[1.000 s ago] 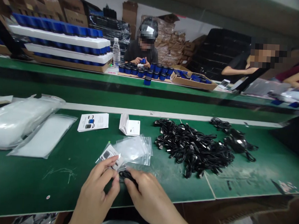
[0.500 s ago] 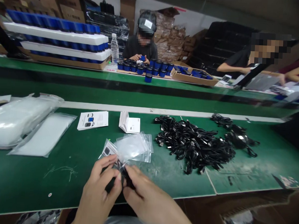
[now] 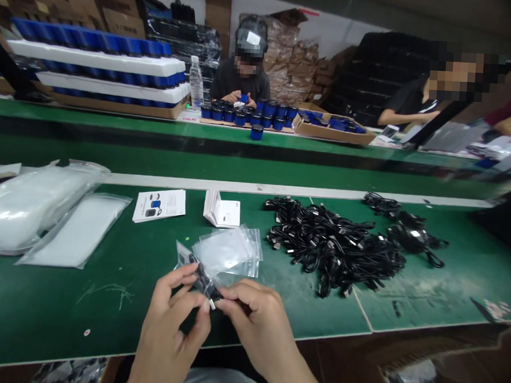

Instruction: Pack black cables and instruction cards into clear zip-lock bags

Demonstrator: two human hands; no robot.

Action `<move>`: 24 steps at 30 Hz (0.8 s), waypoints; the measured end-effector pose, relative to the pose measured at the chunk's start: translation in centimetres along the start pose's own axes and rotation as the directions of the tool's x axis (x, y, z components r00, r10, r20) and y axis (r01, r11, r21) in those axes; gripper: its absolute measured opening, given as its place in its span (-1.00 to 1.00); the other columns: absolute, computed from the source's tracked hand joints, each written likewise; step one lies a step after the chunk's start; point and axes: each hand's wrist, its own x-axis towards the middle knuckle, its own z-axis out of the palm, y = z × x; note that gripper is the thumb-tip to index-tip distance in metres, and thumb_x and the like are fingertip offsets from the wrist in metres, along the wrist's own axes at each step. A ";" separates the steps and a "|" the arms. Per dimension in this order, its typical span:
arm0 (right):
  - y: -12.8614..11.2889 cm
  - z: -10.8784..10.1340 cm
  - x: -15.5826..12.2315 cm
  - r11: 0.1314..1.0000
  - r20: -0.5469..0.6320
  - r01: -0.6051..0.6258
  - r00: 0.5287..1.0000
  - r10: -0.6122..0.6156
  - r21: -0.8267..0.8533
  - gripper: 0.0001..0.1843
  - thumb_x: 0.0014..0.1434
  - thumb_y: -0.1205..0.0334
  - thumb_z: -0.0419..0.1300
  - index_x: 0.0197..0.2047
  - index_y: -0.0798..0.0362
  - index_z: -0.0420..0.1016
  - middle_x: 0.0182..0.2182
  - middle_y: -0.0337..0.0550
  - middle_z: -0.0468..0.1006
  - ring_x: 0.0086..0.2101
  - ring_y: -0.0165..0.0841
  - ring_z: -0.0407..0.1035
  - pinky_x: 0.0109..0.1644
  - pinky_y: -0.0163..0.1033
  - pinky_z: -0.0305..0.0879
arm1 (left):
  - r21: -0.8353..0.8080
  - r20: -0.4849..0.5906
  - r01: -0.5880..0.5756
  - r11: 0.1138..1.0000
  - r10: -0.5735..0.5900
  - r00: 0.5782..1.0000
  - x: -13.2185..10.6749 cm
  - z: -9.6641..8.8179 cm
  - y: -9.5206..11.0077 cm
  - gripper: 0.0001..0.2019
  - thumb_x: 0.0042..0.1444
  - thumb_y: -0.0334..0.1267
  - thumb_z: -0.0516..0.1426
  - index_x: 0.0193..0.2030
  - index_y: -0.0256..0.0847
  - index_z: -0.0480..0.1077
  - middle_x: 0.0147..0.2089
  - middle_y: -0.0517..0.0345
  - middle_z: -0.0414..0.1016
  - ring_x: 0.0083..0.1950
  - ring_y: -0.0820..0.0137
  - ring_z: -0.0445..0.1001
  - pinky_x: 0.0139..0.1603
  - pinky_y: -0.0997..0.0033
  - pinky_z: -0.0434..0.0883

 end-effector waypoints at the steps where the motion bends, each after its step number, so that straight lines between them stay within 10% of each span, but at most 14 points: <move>1: 0.0 0.2 0.0 1.000 -0.051 0.006 0.999 -0.008 -0.027 -0.88 0.08 0.41 0.21 -0.37 0.08 0.59 -0.50 -0.20 0.48 -0.47 -0.39 0.38 -0.37 -0.34 0.26 | -0.001 -0.006 0.007 1.000 -0.007 1.000 0.1 -0.1 0.0 -0.88 0.10 -0.39 0.06 -0.42 -0.16 0.37 0.06 0.00 0.19 -0.08 0.31 0.38 -0.17 0.26 0.49; 7: -0.9 -0.8 -0.2 0.994 -0.013 0.003 1.000 -0.005 -0.105 -0.83 0.14 0.40 0.10 -0.32 0.06 0.52 -0.45 -0.22 0.35 -0.45 -0.42 0.30 -0.37 -0.34 0.19 | 0.017 -0.023 0.055 0.998 -0.055 0.998 0.8 -0.6 0.1 -0.87 0.10 -0.35 0.07 -0.44 -0.16 0.38 0.06 0.00 0.16 -0.02 0.23 0.36 -0.07 0.05 0.47; 15: -0.8 -0.7 0.6 0.759 0.267 -0.495 0.868 0.418 0.423 -0.79 0.10 0.14 0.15 -0.44 0.12 0.39 -0.61 -0.28 0.39 -0.56 -0.46 0.29 -0.45 -0.39 0.19 | -0.168 -0.042 0.136 0.976 -0.145 0.989 0.0 0.0 0.3 -0.86 0.11 -0.39 0.06 -0.42 -0.15 0.38 0.07 0.09 0.13 0.14 0.32 0.30 0.15 0.17 0.36; 24: -1.8 -2.4 -1.4 0.990 -0.095 -0.121 0.989 0.115 -0.070 -0.79 0.13 0.27 0.07 -0.51 0.06 0.39 -0.54 -0.25 0.31 -0.53 -0.44 0.25 -0.48 -0.37 0.14 | -0.135 0.043 0.150 0.979 -0.146 0.988 0.5 0.4 -0.5 -0.87 0.10 -0.42 0.05 -0.40 -0.16 0.36 0.01 0.05 0.19 0.09 0.30 0.33 0.10 0.14 0.40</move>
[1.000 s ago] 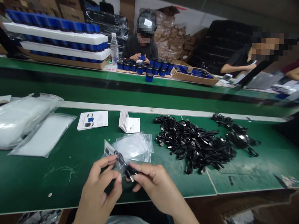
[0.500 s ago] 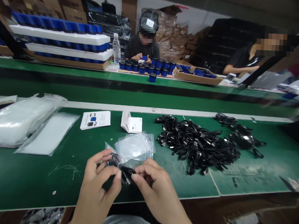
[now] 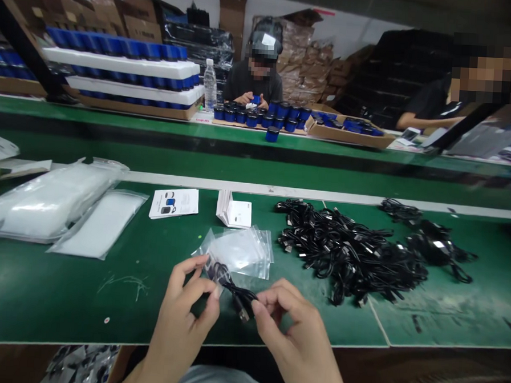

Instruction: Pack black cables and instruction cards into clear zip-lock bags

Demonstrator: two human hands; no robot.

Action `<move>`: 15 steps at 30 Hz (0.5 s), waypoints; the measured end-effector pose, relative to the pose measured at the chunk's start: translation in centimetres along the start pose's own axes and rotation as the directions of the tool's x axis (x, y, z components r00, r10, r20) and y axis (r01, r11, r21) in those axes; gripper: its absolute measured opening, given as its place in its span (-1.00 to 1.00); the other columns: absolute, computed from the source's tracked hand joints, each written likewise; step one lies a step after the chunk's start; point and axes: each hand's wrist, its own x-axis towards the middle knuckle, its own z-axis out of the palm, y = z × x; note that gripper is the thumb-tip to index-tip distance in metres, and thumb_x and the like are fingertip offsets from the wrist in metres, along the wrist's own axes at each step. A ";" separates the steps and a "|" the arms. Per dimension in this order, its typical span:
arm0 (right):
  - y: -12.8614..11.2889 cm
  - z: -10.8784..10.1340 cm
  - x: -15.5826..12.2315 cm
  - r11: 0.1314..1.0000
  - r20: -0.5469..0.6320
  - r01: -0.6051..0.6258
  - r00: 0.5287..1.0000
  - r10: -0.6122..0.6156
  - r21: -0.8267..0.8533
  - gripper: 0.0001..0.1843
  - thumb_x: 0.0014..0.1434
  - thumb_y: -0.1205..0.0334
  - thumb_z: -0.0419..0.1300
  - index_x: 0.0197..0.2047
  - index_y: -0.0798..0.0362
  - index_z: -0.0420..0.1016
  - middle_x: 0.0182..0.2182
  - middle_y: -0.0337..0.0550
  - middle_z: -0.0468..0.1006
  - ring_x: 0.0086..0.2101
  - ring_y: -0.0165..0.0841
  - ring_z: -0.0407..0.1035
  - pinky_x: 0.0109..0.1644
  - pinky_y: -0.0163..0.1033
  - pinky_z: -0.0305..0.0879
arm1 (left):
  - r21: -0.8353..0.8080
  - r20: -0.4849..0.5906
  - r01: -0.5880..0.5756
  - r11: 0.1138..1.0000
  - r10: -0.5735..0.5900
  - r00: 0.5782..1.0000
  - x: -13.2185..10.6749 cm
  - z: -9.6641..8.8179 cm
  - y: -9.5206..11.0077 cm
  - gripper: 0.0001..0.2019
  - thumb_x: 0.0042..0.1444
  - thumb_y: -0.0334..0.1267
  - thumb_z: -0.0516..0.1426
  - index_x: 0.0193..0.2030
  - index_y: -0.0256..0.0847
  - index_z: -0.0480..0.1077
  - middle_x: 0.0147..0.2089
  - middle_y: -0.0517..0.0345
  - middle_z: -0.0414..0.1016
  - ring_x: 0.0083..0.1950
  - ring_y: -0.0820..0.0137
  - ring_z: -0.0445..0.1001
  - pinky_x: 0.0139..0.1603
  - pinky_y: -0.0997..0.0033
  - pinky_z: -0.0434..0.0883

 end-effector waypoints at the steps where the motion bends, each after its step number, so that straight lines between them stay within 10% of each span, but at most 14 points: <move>1: 0.0 -0.2 -0.1 1.000 -0.010 0.004 1.000 -0.004 -0.012 -0.78 0.14 0.26 0.07 -0.51 0.05 0.39 -0.54 -0.25 0.32 -0.52 -0.44 0.26 -0.47 -0.37 0.15 | 0.015 0.013 0.000 1.000 0.000 1.000 0.1 0.1 0.1 -0.87 0.10 -0.42 0.04 -0.40 -0.16 0.35 0.01 0.05 0.22 0.06 0.29 0.35 0.07 0.14 0.42; 8: 0.5 -0.5 -0.5 0.957 0.123 -0.243 0.967 0.225 0.160 -0.75 0.17 0.11 0.08 -0.46 0.05 0.36 -0.57 -0.20 0.50 -0.52 -0.37 0.40 -0.43 -0.36 0.27 | 0.142 0.003 -0.054 0.988 0.054 0.999 0.7 0.5 0.8 -0.87 0.10 -0.43 0.02 -0.40 -0.19 0.33 -0.04 -0.01 0.34 -0.04 0.24 0.41 -0.07 0.18 0.41; 15: 1.4 -1.3 -1.4 0.963 0.084 -0.217 0.975 0.205 0.162 -0.75 0.15 0.09 0.12 -0.48 0.05 0.37 -0.60 -0.22 0.53 -0.53 -0.37 0.42 -0.43 -0.38 0.29 | 0.132 -0.019 -0.034 0.991 0.037 0.999 1.4 0.8 0.6 -0.87 0.11 -0.43 0.02 -0.42 -0.20 0.33 -0.17 0.05 0.39 -0.16 0.34 0.47 -0.19 0.36 0.42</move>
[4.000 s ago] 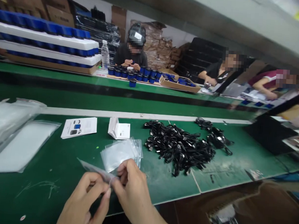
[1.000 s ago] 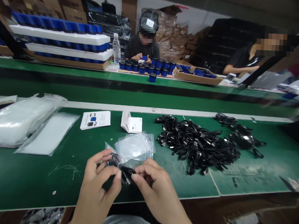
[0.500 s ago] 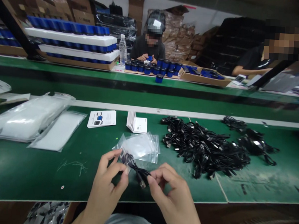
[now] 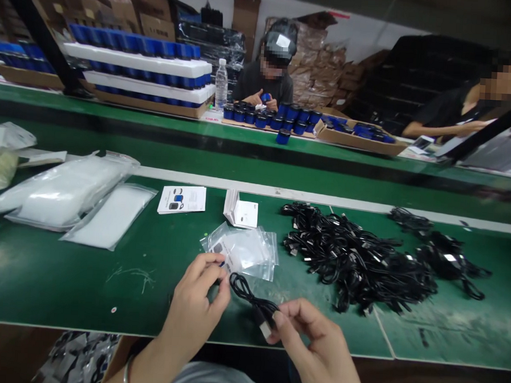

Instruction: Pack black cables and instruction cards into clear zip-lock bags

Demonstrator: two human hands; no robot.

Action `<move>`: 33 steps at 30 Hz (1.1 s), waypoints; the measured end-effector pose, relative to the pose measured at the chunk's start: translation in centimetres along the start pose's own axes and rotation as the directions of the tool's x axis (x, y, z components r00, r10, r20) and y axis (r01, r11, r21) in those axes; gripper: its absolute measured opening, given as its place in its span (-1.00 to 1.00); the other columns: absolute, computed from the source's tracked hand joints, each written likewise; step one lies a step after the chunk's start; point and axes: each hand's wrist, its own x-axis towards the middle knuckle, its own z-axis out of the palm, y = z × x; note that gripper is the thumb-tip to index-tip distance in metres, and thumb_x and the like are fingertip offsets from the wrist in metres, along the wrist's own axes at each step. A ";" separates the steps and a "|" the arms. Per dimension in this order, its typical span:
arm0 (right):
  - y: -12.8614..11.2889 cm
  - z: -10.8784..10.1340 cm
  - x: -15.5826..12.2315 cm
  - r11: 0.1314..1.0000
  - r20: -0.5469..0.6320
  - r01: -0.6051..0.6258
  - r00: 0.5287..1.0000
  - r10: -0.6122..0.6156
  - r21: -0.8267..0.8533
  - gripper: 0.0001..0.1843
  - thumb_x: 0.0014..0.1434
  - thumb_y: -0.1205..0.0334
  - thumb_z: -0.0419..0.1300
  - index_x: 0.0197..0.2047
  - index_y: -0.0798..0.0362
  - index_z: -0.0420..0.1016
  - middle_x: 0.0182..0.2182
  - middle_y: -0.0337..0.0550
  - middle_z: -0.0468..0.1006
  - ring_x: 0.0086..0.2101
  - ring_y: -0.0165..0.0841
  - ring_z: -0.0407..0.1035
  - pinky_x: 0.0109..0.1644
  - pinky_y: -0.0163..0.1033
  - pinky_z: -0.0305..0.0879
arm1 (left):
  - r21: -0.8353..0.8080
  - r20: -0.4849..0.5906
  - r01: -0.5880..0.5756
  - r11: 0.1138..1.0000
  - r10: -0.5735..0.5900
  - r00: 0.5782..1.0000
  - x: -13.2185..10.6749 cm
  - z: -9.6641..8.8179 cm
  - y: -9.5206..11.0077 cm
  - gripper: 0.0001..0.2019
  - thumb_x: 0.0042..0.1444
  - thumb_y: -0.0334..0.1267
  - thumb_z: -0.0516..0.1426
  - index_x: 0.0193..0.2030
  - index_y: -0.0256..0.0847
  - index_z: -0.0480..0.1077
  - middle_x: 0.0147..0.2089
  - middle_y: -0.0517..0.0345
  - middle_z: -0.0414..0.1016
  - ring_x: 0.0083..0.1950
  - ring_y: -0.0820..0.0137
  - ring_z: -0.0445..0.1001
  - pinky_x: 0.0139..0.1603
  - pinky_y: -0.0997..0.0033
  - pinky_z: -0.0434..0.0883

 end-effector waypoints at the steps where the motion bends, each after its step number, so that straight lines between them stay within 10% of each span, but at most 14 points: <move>1: 0.1 0.1 0.1 1.000 0.010 0.014 1.000 -0.014 0.000 -0.75 0.16 0.09 0.12 -0.46 0.05 0.38 -0.59 -0.21 0.54 -0.52 -0.36 0.44 -0.42 -0.38 0.30 | -0.006 0.002 0.005 1.000 -0.005 1.000 0.1 0.0 0.0 -0.87 0.11 -0.43 0.02 -0.42 -0.20 0.33 -0.17 0.05 0.40 -0.15 0.34 0.47 -0.18 0.37 0.42; 15: 1.1 3.8 1.5 0.911 -0.095 0.350 0.921 -0.377 -0.220 -0.84 0.21 0.32 0.07 -0.30 0.06 0.48 -0.48 -0.19 0.43 -0.50 -0.40 0.35 -0.43 -0.34 0.29 | -0.038 0.007 -0.045 0.998 0.045 0.999 -0.3 -0.4 1.0 -0.87 0.11 -0.41 0.04 -0.39 -0.21 0.39 -0.11 0.05 0.23 -0.15 0.36 0.45 -0.17 0.35 0.47; 21: 0.3 4.7 2.6 0.802 -0.211 0.411 0.819 -0.534 -0.434 -0.81 0.16 0.38 0.10 -0.29 0.01 0.55 -0.27 -0.04 0.34 -0.26 -0.25 0.31 -0.25 -0.15 0.32 | -0.009 0.035 0.002 1.000 -0.002 0.999 -1.1 -0.9 1.1 -0.86 0.11 -0.36 0.05 -0.39 -0.16 0.41 -0.08 0.06 0.14 -0.14 0.32 0.40 -0.19 0.24 0.48; 29: 0.3 3.0 3.2 0.952 -0.058 0.280 0.956 -0.288 -0.120 -0.88 0.18 0.33 0.08 -0.38 0.04 0.40 -0.22 -0.07 0.45 -0.13 -0.25 0.36 -0.03 -0.11 0.32 | -0.069 0.063 0.022 0.997 -0.018 0.998 -1.4 -0.8 0.8 -0.87 0.11 -0.40 0.05 -0.38 -0.16 0.38 -0.09 0.06 0.15 -0.04 0.30 0.37 -0.09 0.28 0.47; 33: 1.0 3.4 2.6 0.784 -0.121 0.486 0.816 -0.565 -0.386 -0.85 0.17 0.42 0.09 -0.29 0.02 0.45 -0.18 -0.05 0.41 0.00 -0.18 0.25 0.01 -0.04 0.26 | -0.074 0.053 0.006 0.997 -0.002 0.999 -1.2 -0.6 1.0 -0.87 0.12 -0.40 0.04 -0.38 -0.16 0.37 -0.10 0.06 0.14 -0.08 0.34 0.37 -0.11 0.33 0.47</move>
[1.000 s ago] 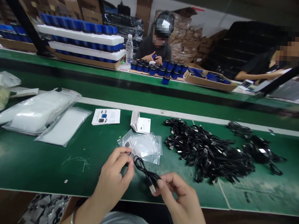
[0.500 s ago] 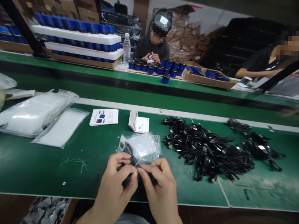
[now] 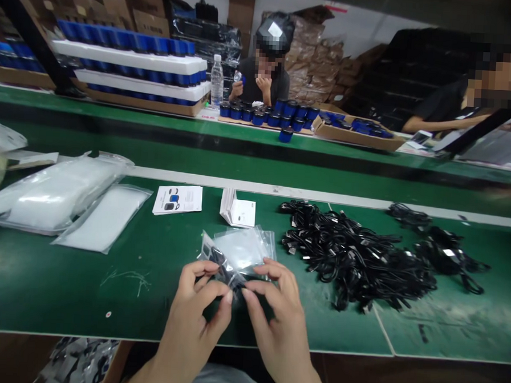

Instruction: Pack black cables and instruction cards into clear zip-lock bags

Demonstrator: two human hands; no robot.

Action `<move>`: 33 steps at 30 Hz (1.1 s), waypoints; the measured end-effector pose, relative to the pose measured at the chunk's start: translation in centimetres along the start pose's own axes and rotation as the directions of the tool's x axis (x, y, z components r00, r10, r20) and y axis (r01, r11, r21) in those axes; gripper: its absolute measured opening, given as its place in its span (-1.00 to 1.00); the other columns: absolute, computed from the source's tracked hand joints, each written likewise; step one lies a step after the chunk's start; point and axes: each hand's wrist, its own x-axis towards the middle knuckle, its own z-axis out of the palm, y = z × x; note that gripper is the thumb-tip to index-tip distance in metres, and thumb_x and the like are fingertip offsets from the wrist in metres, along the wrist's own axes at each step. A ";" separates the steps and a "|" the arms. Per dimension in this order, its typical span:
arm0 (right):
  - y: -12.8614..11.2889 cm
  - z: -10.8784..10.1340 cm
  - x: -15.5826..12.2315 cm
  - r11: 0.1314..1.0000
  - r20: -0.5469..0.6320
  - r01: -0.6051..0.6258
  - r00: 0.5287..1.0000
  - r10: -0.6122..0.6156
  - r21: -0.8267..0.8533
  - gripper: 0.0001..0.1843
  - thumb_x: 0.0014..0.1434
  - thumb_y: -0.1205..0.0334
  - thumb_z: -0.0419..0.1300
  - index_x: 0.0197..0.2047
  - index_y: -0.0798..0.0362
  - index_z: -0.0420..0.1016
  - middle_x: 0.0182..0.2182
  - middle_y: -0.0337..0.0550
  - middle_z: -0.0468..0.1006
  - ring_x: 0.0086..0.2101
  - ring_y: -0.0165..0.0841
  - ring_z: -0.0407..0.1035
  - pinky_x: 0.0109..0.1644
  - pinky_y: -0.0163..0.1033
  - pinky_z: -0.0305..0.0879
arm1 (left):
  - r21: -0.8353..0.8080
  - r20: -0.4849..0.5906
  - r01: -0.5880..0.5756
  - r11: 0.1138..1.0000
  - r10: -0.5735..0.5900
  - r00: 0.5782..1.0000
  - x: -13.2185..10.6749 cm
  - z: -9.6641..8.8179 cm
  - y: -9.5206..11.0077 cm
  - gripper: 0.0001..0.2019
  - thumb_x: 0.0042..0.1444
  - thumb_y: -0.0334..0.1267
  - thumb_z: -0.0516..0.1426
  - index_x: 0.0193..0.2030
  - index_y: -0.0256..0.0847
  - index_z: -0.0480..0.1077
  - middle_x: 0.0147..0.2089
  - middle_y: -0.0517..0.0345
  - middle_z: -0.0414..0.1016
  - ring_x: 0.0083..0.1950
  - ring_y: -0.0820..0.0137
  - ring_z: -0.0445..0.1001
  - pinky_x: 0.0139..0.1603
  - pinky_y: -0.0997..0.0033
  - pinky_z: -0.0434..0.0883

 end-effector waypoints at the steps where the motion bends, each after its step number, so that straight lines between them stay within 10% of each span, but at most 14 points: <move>1: 0.0 0.3 -0.2 0.992 -0.043 0.099 0.994 -0.103 -0.080 -0.82 0.16 0.46 0.09 -0.27 0.03 0.46 -0.18 -0.05 0.42 0.02 -0.16 0.23 0.02 -0.04 0.25 | -0.003 -0.005 -0.006 1.000 0.006 1.000 0.0 0.0 0.0 -0.87 0.12 -0.41 0.04 -0.38 -0.16 0.37 -0.10 0.07 0.14 -0.08 0.34 0.37 -0.09 0.33 0.46; 9: -0.1 1.2 0.1 0.863 -0.036 0.397 0.903 -0.428 -0.311 -0.77 0.18 0.48 0.07 -0.14 0.07 0.45 -0.21 -0.09 0.50 0.01 -0.22 0.24 0.06 -0.10 0.17 | 0.025 -0.009 0.003 1.000 -0.003 1.000 -0.2 -0.4 -0.6 -0.89 0.11 -0.40 0.05 -0.37 -0.15 0.37 -0.11 0.08 0.12 -0.12 0.35 0.36 -0.17 0.33 0.45; 16: -0.5 -0.1 0.0 0.994 -0.008 0.097 0.995 -0.098 -0.059 -0.85 0.14 0.47 0.10 -0.28 0.05 0.41 -0.18 -0.04 0.39 0.05 -0.17 0.18 0.03 -0.02 0.26 | -0.011 0.009 0.068 0.998 -0.068 0.998 -0.2 -0.3 -0.8 -0.89 0.13 -0.37 0.05 -0.36 -0.14 0.37 -0.03 0.07 0.11 0.02 0.27 0.30 -0.04 0.18 0.39; 27: 1.4 1.3 -0.3 0.807 -0.080 0.513 0.828 -0.555 -0.292 -0.80 0.21 0.47 0.07 -0.19 0.10 0.48 -0.31 -0.14 0.54 -0.07 -0.27 0.31 0.06 -0.09 0.23 | -0.073 0.052 0.072 0.995 -0.068 0.996 0.3 -0.4 -1.2 -0.87 0.15 -0.37 0.02 -0.37 -0.13 0.35 0.08 0.08 0.12 0.03 0.28 0.30 0.00 0.13 0.36; 33: 0.9 2.4 0.0 0.948 -0.184 0.226 0.945 -0.269 -0.224 -0.84 0.16 0.46 0.10 -0.33 0.07 0.48 -0.15 0.00 0.42 0.03 -0.13 0.22 -0.02 0.00 0.27 | -0.097 0.089 0.093 0.991 -0.084 0.992 -0.3 -0.2 0.1 -0.85 0.14 -0.38 0.01 -0.38 -0.12 0.36 0.12 0.08 0.09 0.05 0.29 0.30 -0.01 0.20 0.39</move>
